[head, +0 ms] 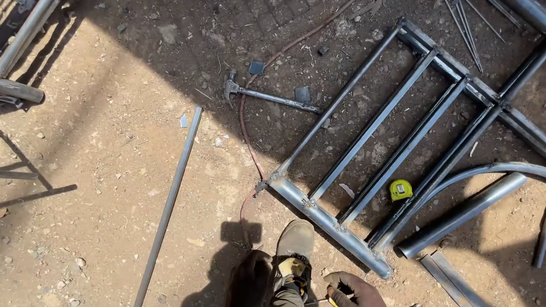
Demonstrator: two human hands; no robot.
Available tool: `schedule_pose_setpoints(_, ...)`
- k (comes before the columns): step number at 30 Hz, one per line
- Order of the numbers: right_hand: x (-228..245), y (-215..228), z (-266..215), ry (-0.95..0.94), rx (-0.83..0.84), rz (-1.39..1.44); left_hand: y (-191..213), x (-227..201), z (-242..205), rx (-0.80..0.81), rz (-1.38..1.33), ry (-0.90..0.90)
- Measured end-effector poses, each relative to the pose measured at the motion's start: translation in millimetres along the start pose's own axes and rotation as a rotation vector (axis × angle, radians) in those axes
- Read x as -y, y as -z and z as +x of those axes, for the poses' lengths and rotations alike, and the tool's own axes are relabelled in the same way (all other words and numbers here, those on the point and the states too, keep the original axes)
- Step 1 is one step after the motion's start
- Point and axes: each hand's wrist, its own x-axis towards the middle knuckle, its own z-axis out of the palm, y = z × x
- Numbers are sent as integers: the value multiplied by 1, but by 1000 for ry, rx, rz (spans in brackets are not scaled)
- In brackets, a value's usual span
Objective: Welding a small metal plate onto a metal frame structure using an arc welder.
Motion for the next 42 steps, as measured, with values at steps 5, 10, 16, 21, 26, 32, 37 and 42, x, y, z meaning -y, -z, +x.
schedule_pose_setpoints(5, 123, 32, 100, 161, -95, -151, 9, -14, 127, -73, -79, -127)
schedule_pose_setpoints(10, 166, 63, 210, 279, -176, -161, -48, -7, 271, -108, 67, -234)
schedule_pose_setpoints(16, 210, 98, 337, 532, -396, -317, -72, -119, 348, 42, 160, -232)
schedule_pose_setpoints(21, 233, 120, 431, 707, -502, -636, -73, -204, 385, 51, 142, -477)
schedule_pose_setpoints(26, 262, 111, 463, 766, -508, -851, -97, -181, 459, -257, 214, -735)
schedule_pose_setpoints(32, 257, 112, 490, 731, -664, -1124, -94, -164, 482, -227, 511, -766)
schedule_pose_setpoints(37, 259, 115, 438, 834, -791, -1131, -62, -162, 446, -340, 828, -742)
schedule_pose_setpoints(42, 244, 123, 326, 801, -619, -142, 8, -143, 391, -765, 671, -1177)
